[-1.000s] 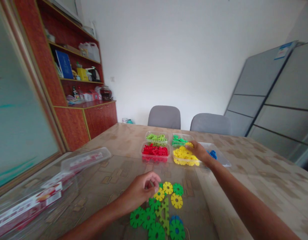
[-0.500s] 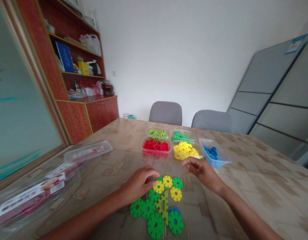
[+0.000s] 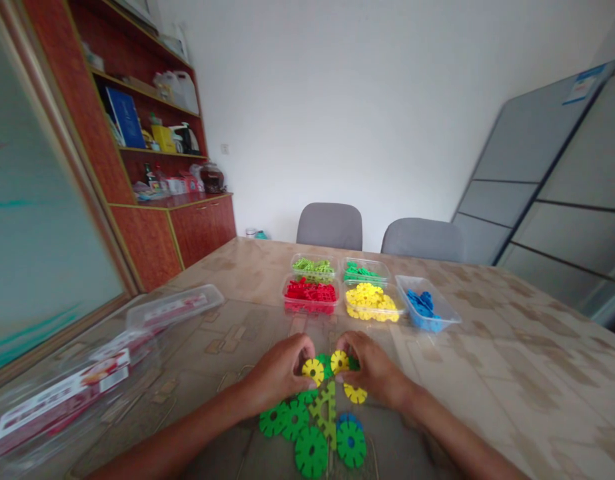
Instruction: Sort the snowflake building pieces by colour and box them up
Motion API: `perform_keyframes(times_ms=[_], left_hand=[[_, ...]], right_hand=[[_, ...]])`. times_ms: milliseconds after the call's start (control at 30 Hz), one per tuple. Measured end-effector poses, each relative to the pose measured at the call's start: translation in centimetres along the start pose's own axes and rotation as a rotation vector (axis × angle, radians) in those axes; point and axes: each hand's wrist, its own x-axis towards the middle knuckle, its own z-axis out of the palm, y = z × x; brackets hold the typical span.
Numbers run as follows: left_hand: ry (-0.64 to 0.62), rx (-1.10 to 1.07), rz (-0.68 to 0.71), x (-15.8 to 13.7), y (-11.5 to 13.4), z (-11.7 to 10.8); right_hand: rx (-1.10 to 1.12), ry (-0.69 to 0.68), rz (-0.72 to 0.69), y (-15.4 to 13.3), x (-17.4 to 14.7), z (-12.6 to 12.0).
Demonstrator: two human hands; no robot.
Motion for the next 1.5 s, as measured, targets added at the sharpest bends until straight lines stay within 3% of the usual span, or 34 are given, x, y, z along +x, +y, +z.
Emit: perform_keyframes(times_ms=[133, 267, 367, 467, 533, 767, 1300, 1500], left_hand=[[-0.021, -0.046, 0.027, 0.3, -0.4, -0.1], [-0.051, -0.114, 0.06, 0.3, 0.0, -1.4], [-0.236, -0.174, 0.061, -0.8, 1.6, -2.8], [-0.476, -0.133, 0.064, -2.2, 3.4, -3.6], [-0.526, -0.017, 0.086, -2.9, 4.2, -3.5], [-0.514, 0.269, 0.147, -3.5, 4.3, -2.4], [-0.519, 0.228, 0.12, -3.5, 4.1, -2.3], [-0.509, 0.232, 0.148, -3.6, 4.2, -2.4]], right_hand=[[0.155, -0.037, 0.043, 1.2, 0.0, -1.1], [0.273, -0.172, 0.038, 1.6, -0.6, -3.0], [0.248, -0.31, 0.012, 0.5, -1.4, -4.0], [0.047, -0.364, -0.01, -1.1, -2.1, -4.3], [-0.063, -0.369, 0.006, -1.8, -2.3, -4.1], [-0.097, -0.363, 0.053, -1.2, -2.3, -3.6], [-0.078, -0.345, 0.018, -1.6, -2.4, -3.6], [0.172, -0.404, 0.031, -1.9, -2.0, -4.0]])
